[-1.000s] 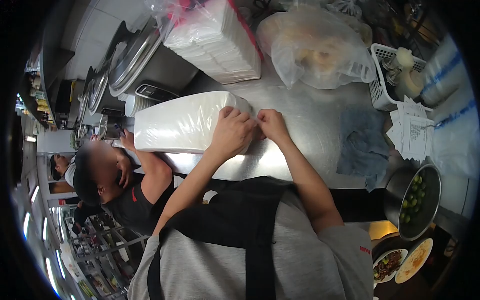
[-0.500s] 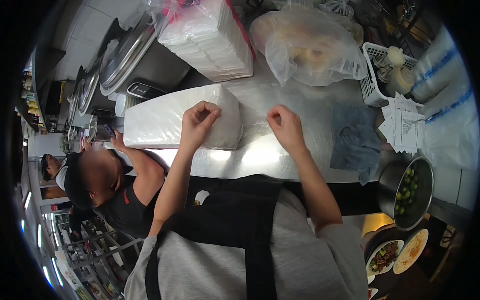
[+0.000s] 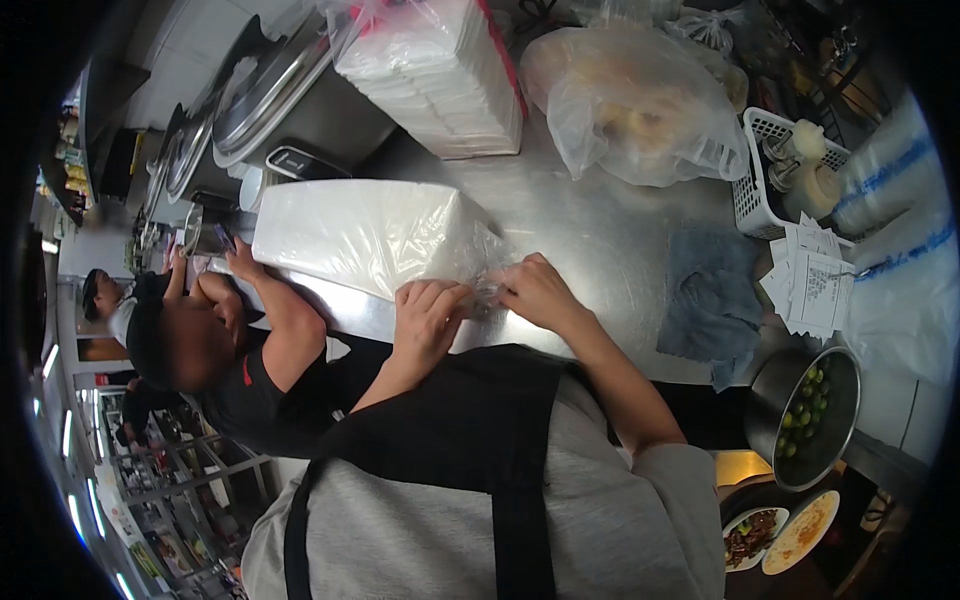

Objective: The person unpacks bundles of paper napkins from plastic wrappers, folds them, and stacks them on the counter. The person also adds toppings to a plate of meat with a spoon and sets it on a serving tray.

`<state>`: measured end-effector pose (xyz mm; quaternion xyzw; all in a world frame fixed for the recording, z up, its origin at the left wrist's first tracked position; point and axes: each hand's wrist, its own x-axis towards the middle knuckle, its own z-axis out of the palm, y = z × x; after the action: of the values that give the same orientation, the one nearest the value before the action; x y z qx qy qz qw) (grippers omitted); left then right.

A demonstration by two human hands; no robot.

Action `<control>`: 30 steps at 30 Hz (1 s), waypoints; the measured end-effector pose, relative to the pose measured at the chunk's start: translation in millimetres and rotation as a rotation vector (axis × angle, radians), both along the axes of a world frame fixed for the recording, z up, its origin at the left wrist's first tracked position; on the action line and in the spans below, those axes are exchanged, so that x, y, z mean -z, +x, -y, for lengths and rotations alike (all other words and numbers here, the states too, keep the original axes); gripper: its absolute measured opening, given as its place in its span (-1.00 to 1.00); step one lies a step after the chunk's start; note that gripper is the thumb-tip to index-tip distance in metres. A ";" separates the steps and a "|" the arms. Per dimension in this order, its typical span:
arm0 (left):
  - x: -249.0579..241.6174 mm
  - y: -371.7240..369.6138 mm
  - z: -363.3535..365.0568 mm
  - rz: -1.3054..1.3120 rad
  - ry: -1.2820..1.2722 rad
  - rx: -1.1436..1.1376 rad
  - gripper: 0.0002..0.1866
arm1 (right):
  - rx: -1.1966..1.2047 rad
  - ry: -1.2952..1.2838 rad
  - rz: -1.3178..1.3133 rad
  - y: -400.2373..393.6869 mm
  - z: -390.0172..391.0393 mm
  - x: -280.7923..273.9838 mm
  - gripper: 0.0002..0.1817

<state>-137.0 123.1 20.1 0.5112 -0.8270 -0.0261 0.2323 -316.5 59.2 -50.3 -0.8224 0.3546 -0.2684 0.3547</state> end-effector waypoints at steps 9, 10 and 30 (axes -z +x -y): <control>-15.0 -10.2 2.5 -0.040 -0.019 -0.081 -0.83 | 0.442 -0.146 0.241 34.1 22.6 9.9 -0.77; -18.4 -13.0 6.8 0.005 0.015 -0.117 -0.80 | 0.419 -0.277 0.205 33.7 27.6 11.3 -0.77; -15.2 -11.3 70.9 0.377 0.072 -0.281 0.06 | 0.458 -0.149 0.399 41.5 34.0 1.6 -0.68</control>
<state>-148.3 52.2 35.3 0.6251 -0.7751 0.0733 0.0567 -275.0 25.2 -51.9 -0.6760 0.4335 -0.5226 0.2864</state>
